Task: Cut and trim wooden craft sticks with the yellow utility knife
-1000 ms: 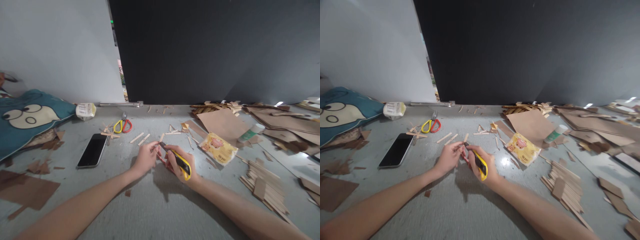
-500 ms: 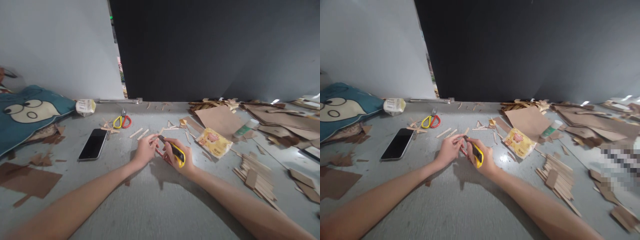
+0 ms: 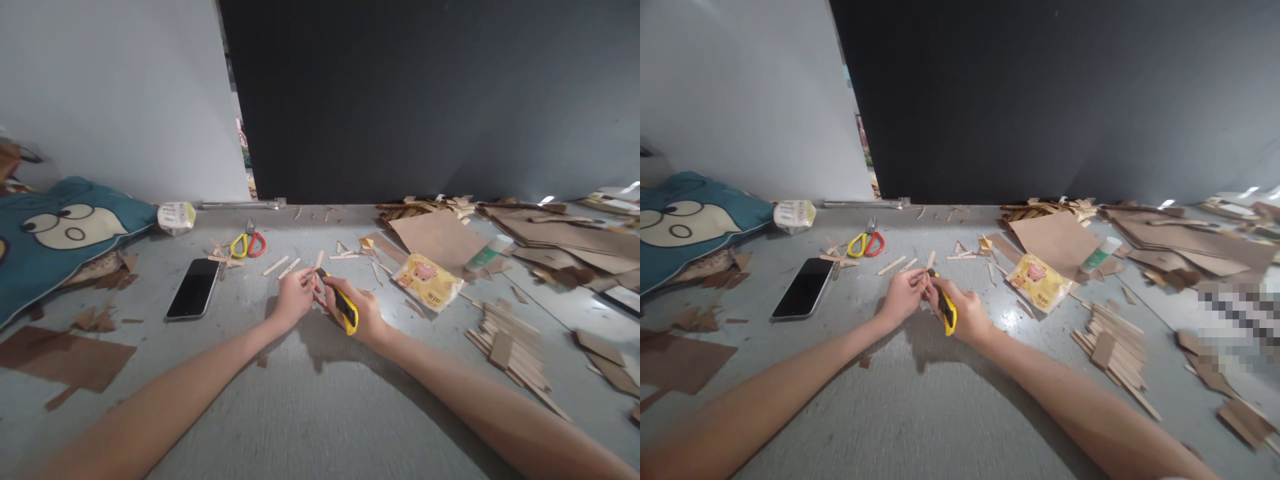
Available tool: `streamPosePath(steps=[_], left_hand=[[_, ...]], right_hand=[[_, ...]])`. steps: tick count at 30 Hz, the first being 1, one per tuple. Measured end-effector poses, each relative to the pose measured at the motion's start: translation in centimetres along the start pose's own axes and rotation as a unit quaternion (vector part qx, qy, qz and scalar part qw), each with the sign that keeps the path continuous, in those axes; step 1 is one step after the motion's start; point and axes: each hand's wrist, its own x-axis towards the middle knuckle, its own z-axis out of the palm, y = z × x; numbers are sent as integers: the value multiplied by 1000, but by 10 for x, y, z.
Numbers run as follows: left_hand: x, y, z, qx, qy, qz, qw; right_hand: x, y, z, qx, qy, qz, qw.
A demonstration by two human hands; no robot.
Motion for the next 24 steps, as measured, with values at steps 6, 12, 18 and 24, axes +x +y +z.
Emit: streamPosePath(steps=[6, 12, 18, 24], left_hand=[[4, 0, -4, 23, -10, 19, 1000], [9, -1, -12, 61, -4, 29, 998], [5, -3, -7, 71, 8, 41, 997], [18, -3, -18, 75, 96, 0, 993]], right_hand=[[3, 4, -1, 26, -32, -19, 999], [2, 12, -1, 7, -126, 15, 992], [1, 14, 2, 16, -113, -3, 993], [-4, -2, -9, -6, -10, -91, 996]])
